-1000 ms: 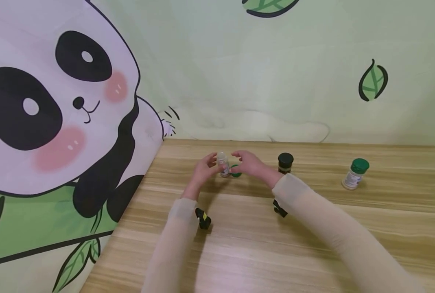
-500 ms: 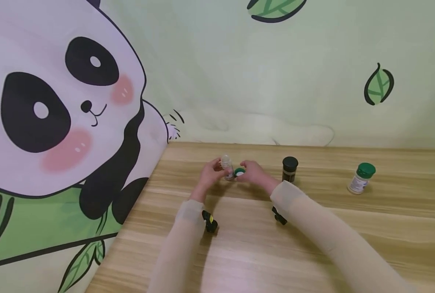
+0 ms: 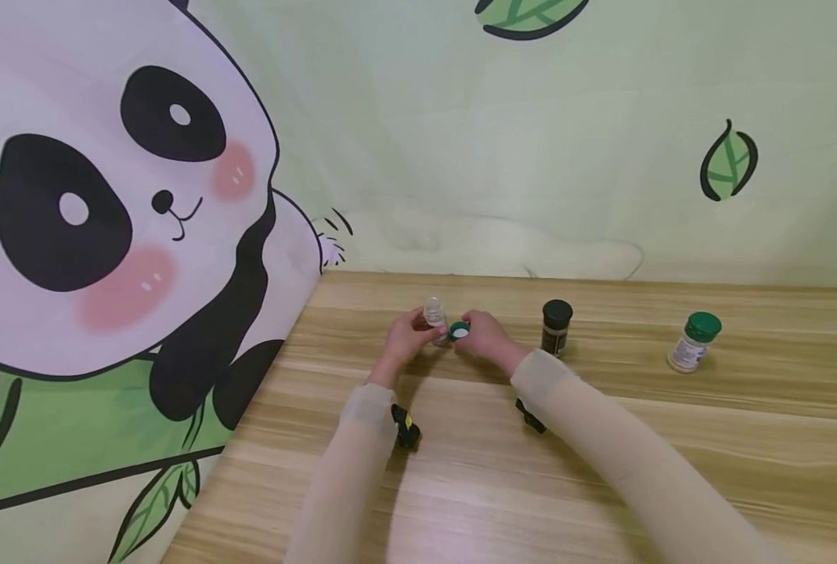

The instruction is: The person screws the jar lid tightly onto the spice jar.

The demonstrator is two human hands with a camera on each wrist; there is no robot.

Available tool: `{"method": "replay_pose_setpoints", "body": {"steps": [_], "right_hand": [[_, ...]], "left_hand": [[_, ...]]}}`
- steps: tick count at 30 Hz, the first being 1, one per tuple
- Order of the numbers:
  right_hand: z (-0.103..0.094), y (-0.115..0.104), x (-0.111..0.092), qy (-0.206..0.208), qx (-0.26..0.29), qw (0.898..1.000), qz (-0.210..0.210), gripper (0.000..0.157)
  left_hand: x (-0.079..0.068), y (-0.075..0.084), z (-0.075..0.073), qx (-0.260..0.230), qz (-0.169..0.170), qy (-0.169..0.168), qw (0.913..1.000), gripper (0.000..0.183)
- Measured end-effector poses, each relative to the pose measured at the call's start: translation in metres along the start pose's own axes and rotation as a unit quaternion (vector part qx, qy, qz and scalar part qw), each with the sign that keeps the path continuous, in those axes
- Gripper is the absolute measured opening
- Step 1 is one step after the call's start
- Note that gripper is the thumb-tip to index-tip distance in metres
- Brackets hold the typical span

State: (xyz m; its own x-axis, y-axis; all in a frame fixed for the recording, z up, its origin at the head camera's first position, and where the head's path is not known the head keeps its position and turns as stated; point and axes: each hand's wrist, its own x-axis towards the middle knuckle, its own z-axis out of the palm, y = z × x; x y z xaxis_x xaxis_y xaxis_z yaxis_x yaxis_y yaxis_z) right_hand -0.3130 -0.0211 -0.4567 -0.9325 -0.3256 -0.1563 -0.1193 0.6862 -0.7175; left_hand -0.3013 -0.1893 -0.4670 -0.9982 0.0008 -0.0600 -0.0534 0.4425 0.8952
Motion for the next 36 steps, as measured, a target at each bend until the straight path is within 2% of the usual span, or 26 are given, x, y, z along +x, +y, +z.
{"method": "replay_pose_setpoints", "body": {"steps": [8, 19, 36], "right_hand": [[0.002, -0.002, -0.001, 0.015, -0.010, 1.000, -0.012, 0.056], [0.006, 0.006, 0.004, 0.025, -0.017, 0.999, -0.015, 0.047], [0.000, 0.003, -0.001, 0.014, 0.012, 1.000, -0.005, 0.042]], "left_hand": [[-0.002, 0.000, -0.001, 0.006, 0.000, 0.004, 1.0000, 0.043], [-0.003, -0.001, 0.001, 0.056, 0.005, 0.006, 0.9984, 0.037], [-0.001, 0.003, 0.004, 0.075, -0.007, 0.004, 0.9972, 0.033]]}}
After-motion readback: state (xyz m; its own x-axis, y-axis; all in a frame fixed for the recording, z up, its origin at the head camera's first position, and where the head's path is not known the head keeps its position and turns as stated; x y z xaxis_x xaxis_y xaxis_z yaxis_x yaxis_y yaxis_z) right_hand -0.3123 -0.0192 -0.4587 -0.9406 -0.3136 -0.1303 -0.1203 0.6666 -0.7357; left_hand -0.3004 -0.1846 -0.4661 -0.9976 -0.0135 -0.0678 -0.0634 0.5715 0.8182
